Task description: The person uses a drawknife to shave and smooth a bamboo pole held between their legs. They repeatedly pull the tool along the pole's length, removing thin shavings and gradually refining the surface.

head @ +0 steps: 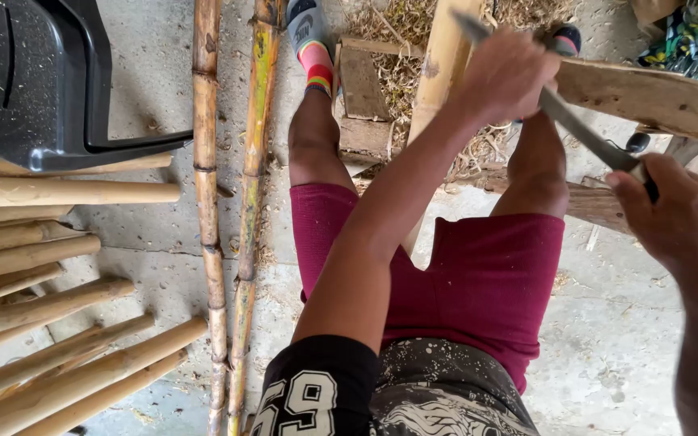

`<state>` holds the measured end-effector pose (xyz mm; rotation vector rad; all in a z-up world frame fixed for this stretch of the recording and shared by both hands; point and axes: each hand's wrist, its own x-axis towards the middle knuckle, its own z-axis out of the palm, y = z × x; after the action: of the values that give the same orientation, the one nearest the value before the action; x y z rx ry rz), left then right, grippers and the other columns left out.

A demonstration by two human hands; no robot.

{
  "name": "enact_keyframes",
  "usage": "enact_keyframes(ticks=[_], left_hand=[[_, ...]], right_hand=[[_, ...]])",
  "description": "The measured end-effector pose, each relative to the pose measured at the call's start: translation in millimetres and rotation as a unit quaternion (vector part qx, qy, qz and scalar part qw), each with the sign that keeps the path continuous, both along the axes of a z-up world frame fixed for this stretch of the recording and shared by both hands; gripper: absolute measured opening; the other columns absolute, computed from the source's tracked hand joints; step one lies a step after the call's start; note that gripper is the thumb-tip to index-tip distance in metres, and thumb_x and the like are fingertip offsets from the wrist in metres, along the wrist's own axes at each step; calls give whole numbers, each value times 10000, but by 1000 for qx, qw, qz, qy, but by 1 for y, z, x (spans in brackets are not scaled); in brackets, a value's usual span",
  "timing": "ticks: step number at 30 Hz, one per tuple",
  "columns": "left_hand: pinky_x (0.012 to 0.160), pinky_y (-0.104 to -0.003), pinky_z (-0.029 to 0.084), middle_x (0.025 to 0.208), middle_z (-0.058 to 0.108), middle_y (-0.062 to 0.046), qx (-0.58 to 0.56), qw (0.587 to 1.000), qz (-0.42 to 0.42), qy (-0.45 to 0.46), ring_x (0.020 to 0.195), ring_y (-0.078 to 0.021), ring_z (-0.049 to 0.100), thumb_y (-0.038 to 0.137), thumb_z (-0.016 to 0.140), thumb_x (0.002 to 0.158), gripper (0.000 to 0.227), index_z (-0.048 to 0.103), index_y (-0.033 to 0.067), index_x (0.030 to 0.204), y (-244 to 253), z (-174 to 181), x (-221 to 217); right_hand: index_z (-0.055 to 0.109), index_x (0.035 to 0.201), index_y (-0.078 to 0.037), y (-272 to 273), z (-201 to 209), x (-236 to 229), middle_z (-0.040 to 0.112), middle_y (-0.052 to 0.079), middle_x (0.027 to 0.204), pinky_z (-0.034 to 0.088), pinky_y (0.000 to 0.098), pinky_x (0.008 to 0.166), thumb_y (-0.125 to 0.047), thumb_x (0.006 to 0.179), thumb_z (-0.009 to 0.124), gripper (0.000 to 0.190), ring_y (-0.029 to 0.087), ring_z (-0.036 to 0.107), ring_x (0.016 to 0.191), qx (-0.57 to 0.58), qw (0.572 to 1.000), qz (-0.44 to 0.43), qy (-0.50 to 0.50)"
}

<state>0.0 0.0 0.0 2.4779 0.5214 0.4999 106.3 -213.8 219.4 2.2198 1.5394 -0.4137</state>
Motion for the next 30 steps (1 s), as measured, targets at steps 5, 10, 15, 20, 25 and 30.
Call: enact_keyframes(ticks=[5, 10, 15, 20, 25, 30], left_hand=[[482, -338, 432, 552, 628, 47, -33, 998, 29, -50, 453, -106, 545, 244, 777, 832, 141, 738, 176, 715, -19, -5, -2], [512, -329, 477, 603, 678, 41, 11, 987, 44, -156, 513, -109, 619, 222, 789, 590, 158, 768, 233, 746, 19, 8, -2], [582, -404, 528, 665, 735, -13, -101, 995, 2, -5, 545, -185, 684, 179, 770, 909, 23, 786, 167, 898, 3, 14, -8], [508, -356, 540, 712, 747, -21, -93, 993, 20, -62, 559, -149, 703, 238, 814, 754, 107, 796, 165, 830, 30, 1, 12], [571, -372, 538, 703, 711, -52, 49, 999, 12, -4, 635, -216, 696, 391, 851, 706, 316, 750, 114, 819, 48, 17, 2], [857, -446, 529, 1142, 659, -98, 102, 992, -66, -23, 1062, -268, 641, 378, 884, 685, 648, 671, 61, 1209, 28, 38, -48]], right_hand=[[654, 1008, 31, -7, 1, 17, 529, 84, 555, 392, 338, 399, -260, 1086, 676, 302, 168, 494, 410, 79, 984, -60, 150], [598, 876, 23, 1, -13, 31, 517, 88, 565, 398, 319, 482, -317, 1182, 672, 463, 143, 505, 473, 119, 983, -35, 132], [566, 811, 5, -19, -26, 51, 496, 90, 591, 382, 331, 460, -294, 1117, 687, 445, 174, 486, 446, 80, 985, -52, 144], [549, 878, -21, -5, -37, 38, 500, 38, 655, 391, 304, 526, -346, 1143, 666, 436, 140, 492, 553, 163, 976, -40, 142], [635, 840, -81, 13, -28, -5, 485, -4, 507, 357, 333, 421, -417, 1082, 697, 419, 158, 452, 388, 122, 990, 53, -43], [648, 922, -107, -28, -61, -4, 494, -30, 534, 337, 271, 453, -506, 1139, 665, 454, 81, 442, 435, 154, 986, 38, 50]])
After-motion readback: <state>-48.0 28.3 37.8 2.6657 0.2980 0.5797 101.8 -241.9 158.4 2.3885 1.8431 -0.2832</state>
